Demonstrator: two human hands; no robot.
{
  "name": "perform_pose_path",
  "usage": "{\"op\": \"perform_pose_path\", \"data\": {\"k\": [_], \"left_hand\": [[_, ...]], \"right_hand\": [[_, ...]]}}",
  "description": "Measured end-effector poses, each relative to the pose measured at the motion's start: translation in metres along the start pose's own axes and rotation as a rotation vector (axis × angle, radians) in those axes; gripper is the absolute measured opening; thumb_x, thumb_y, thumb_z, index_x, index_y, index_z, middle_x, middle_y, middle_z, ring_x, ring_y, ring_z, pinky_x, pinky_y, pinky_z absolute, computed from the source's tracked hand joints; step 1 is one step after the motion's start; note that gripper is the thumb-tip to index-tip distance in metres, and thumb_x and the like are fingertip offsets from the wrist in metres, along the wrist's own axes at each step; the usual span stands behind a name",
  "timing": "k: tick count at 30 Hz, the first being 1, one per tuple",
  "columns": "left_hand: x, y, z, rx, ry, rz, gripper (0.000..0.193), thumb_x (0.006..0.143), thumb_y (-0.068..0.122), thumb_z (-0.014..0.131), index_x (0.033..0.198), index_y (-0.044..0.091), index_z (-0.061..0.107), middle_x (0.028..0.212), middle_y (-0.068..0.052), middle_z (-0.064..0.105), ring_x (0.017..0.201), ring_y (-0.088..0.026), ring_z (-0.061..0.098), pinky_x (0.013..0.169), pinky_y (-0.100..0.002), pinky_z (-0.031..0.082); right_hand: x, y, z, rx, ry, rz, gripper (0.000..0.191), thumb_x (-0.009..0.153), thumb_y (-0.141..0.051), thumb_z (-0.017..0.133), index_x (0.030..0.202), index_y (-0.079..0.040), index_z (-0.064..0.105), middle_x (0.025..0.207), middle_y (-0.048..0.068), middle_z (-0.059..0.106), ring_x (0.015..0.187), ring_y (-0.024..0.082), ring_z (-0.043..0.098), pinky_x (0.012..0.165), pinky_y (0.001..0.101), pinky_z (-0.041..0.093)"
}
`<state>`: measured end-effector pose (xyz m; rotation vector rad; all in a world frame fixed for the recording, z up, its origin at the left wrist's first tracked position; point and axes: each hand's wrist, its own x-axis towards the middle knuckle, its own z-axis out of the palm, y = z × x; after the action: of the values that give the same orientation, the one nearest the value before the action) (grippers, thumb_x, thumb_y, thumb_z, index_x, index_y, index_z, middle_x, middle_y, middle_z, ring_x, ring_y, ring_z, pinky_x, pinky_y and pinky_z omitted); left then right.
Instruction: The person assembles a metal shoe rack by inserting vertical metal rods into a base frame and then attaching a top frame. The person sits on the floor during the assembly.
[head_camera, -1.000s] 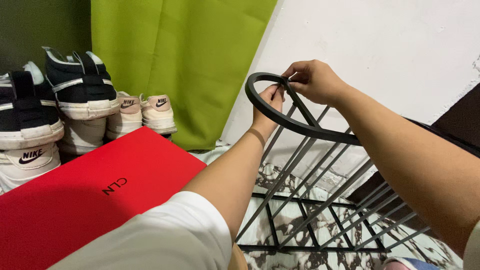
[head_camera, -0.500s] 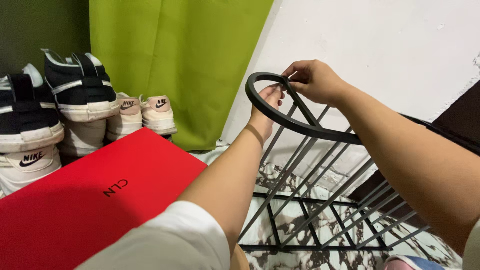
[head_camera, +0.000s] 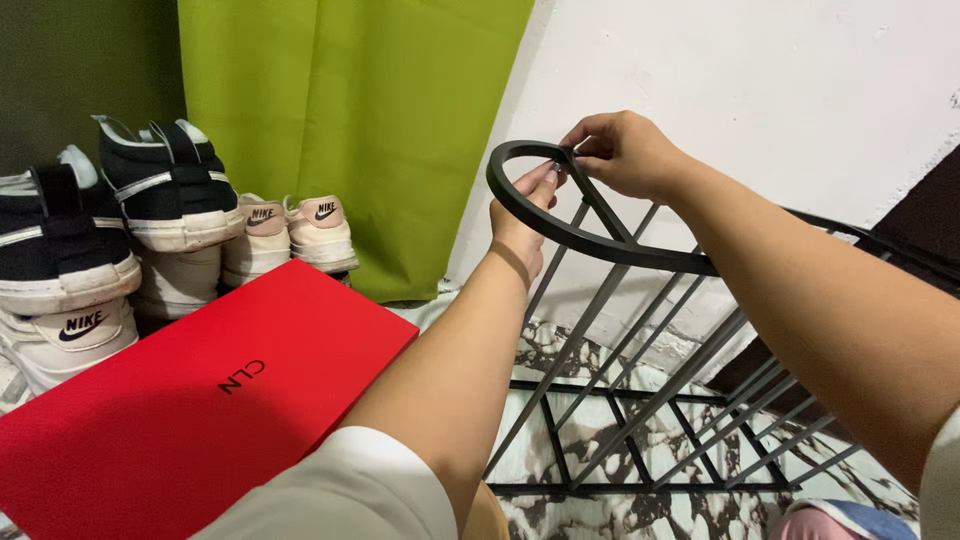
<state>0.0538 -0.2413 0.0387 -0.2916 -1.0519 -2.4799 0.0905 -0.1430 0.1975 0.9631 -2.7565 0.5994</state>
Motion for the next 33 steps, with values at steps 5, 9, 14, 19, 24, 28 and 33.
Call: {"op": "perform_pose_path", "data": {"k": [5,9,14,19,24,28,33], "left_hand": [[0.005,-0.002,0.0,0.015,-0.002,-0.05,0.031,0.098,0.02,0.065,0.125,0.008,0.072,0.11,-0.001,0.075,0.098,-0.014,0.058,0.093,-0.032,0.049],[0.012,-0.006,-0.001,0.018,-0.02,-0.097,0.028,0.098,0.021,0.064,0.121,0.008,0.073,0.105,0.002,0.074,0.095,-0.014,0.056,0.09,-0.031,0.048],[0.022,-0.018,-0.002,-0.025,-0.04,-0.133,0.026,0.098,0.019,0.066,0.121,0.009,0.074,0.1,0.003,0.073,0.091,-0.012,0.051,0.086,-0.028,0.047],[0.034,-0.028,-0.006,-0.086,-0.077,-0.035,0.023,0.097,0.019,0.067,0.115,0.006,0.074,0.1,-0.001,0.077,0.093,-0.01,0.063,0.086,-0.027,0.049],[0.038,-0.025,-0.006,0.011,-0.076,-0.117,0.024,0.099,0.024,0.067,0.114,0.007,0.074,0.097,0.001,0.075,0.086,-0.01,0.056,0.081,-0.026,0.048],[0.036,-0.022,-0.006,0.047,-0.096,-0.135,0.026,0.101,0.026,0.065,0.116,0.007,0.074,0.096,0.001,0.072,0.083,-0.01,0.053,0.08,-0.027,0.047],[0.04,-0.028,-0.009,-0.032,-0.127,-0.121,0.028,0.099,0.027,0.066,0.118,0.007,0.073,0.1,0.0,0.074,0.092,-0.009,0.061,0.084,-0.027,0.047]], "right_hand": [[0.0,-0.001,0.001,-0.036,0.019,0.016,0.019,0.095,-0.004,0.067,0.113,-0.003,0.07,0.097,0.009,0.078,0.093,0.015,0.073,0.085,0.0302,0.057],[-0.001,-0.001,0.0,-0.03,0.015,-0.003,0.019,0.094,-0.004,0.067,0.112,-0.003,0.07,0.098,0.009,0.078,0.093,0.015,0.073,0.086,0.0297,0.057],[0.0,0.0,-0.001,0.001,0.006,-0.014,0.018,0.094,-0.004,0.068,0.112,-0.002,0.07,0.096,0.01,0.078,0.092,0.016,0.073,0.084,0.0307,0.057],[0.001,0.004,0.001,-0.049,0.026,-0.004,0.017,0.092,-0.007,0.072,0.109,-0.003,0.073,0.095,0.008,0.078,0.089,0.015,0.073,0.084,0.03,0.057],[0.002,0.008,0.0,-0.038,0.02,-0.019,0.017,0.092,-0.006,0.071,0.109,-0.003,0.073,0.095,0.009,0.078,0.09,0.015,0.074,0.086,0.0294,0.058],[0.002,0.01,0.0,0.001,0.015,-0.053,0.016,0.092,-0.005,0.071,0.108,-0.002,0.072,0.097,0.008,0.078,0.093,0.015,0.074,0.088,0.0298,0.058],[0.002,0.013,0.0,0.064,-0.009,-0.059,0.015,0.093,-0.004,0.07,0.107,-0.001,0.072,0.099,0.008,0.078,0.096,0.017,0.075,0.091,0.0307,0.059]]}}
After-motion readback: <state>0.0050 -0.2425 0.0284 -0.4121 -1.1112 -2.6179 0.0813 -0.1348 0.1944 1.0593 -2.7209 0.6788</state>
